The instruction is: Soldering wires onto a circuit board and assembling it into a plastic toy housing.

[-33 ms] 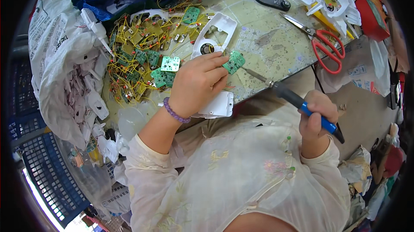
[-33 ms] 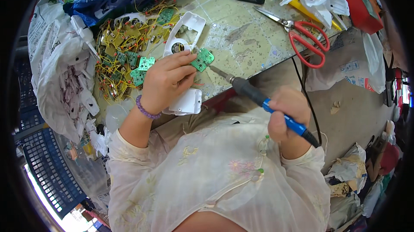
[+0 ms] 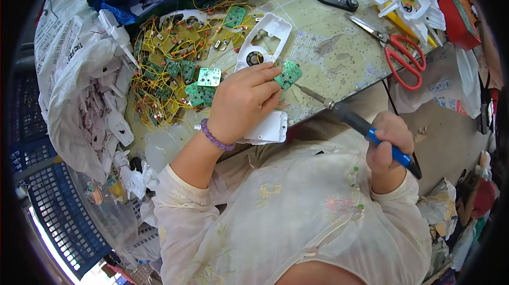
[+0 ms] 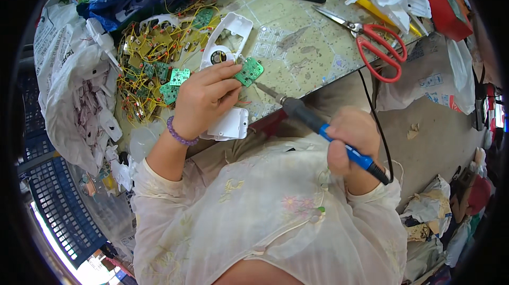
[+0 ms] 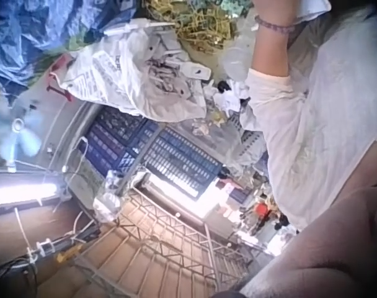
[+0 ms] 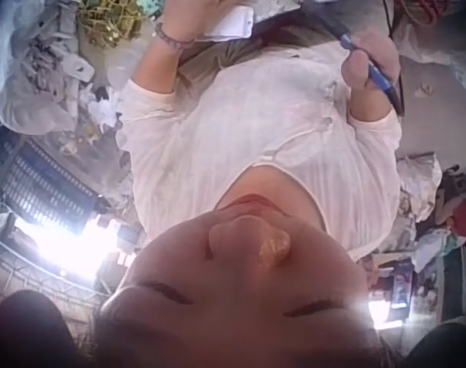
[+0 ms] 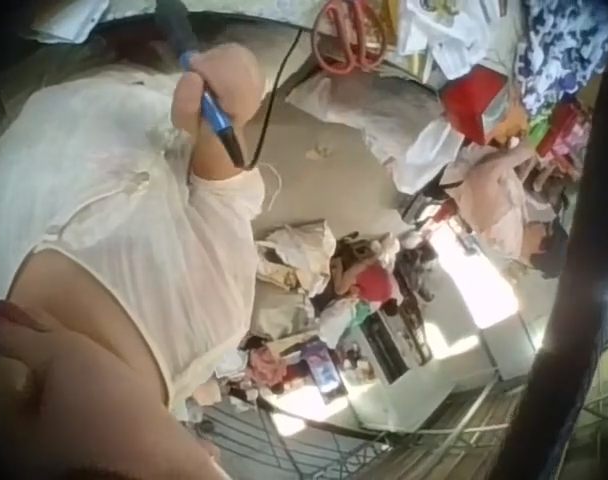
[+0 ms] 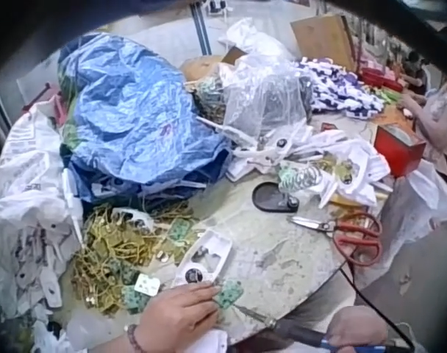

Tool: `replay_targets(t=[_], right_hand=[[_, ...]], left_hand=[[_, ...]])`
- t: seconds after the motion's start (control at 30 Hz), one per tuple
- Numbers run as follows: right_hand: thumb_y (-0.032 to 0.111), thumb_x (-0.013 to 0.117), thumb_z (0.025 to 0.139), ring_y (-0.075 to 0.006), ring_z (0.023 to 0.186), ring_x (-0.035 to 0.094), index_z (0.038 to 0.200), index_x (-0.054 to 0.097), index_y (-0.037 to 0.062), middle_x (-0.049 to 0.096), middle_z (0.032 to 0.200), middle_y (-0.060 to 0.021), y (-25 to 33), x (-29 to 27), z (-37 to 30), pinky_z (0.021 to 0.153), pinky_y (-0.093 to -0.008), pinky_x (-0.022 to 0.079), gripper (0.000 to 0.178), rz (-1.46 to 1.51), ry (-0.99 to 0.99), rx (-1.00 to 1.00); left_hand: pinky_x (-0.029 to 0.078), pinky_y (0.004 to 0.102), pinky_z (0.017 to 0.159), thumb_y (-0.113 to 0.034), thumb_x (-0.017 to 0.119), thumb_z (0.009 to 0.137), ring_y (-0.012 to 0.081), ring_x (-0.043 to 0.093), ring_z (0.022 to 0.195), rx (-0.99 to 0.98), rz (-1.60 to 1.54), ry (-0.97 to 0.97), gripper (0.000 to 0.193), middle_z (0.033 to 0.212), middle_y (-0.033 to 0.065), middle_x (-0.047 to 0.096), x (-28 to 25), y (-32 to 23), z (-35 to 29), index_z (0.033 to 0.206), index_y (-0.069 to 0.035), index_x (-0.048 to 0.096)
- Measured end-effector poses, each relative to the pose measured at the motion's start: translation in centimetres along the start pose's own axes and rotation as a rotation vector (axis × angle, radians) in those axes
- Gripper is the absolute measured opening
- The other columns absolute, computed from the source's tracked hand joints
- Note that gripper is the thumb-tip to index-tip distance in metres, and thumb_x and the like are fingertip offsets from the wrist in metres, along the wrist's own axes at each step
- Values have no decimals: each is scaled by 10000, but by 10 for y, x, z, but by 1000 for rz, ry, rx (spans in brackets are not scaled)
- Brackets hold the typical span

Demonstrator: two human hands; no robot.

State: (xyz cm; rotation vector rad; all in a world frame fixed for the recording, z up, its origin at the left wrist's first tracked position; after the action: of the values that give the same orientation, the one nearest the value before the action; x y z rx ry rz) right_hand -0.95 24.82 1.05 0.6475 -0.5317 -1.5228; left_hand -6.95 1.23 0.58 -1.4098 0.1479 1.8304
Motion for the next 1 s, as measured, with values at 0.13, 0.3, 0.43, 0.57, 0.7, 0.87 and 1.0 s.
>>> replay_targets(t=[0.13,0.3,0.43,0.57,0.7,0.87,1.0], right_hand=[[148,569,821,-227,465,488,872,557,44,555,619,-68,2,9,-10,442,-333,375,116,-68,148,-70],[132,571,804,-227,479,495,902,543,45,550,621,-64,4,16,-11,449,-337,378,134,-106,230,-68],[126,569,799,-228,491,499,926,532,43,546,627,-61,4,19,-10,455,-342,381,156,-115,272,-72],[127,566,802,-231,496,501,911,534,45,545,632,-61,3,19,-12,455,-343,383,140,-103,247,-71],[136,572,812,-233,507,506,931,532,50,545,643,-61,1,19,-14,458,-347,388,153,-125,261,-71],[130,577,816,-233,515,507,981,520,58,549,668,-60,0,20,-14,459,-349,390,189,-114,271,-67],[118,579,809,-231,518,508,994,517,59,546,675,-59,0,21,-14,465,-350,395,204,-105,272,-67]], left_hand=[[545,324,799,-57,732,707,241,655,1013,-21,-22,9,101,1024,66,695,4,2,-1,796,-58,684],[544,321,805,-49,731,713,243,656,1009,-34,-27,-2,100,1021,72,695,5,2,-2,801,-47,685],[543,320,805,-43,731,711,248,658,1005,-47,-34,3,103,1018,76,696,5,2,-2,803,-40,683],[543,325,801,-50,720,710,243,656,999,-34,-26,-15,91,1010,72,693,5,2,-3,789,-42,675],[540,326,806,-23,729,702,258,657,1003,-40,-28,15,101,1027,84,692,6,0,-1,788,-35,679],[539,328,806,-17,727,702,265,656,1004,-41,-52,12,102,1027,90,691,5,3,-2,790,-29,676],[540,329,807,-8,724,701,273,657,1002,-35,-65,3,103,1024,99,691,6,4,-2,791,-25,676]])
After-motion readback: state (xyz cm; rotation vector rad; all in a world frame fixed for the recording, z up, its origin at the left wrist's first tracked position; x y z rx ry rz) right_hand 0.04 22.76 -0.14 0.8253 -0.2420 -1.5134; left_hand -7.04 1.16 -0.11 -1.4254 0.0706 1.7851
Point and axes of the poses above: each hand's wrist, its own z-axis towards the middle knuckle, its own x-axis out of the palm, y = z × x, the point moved 6 cm from there along z, towards the middle knuckle
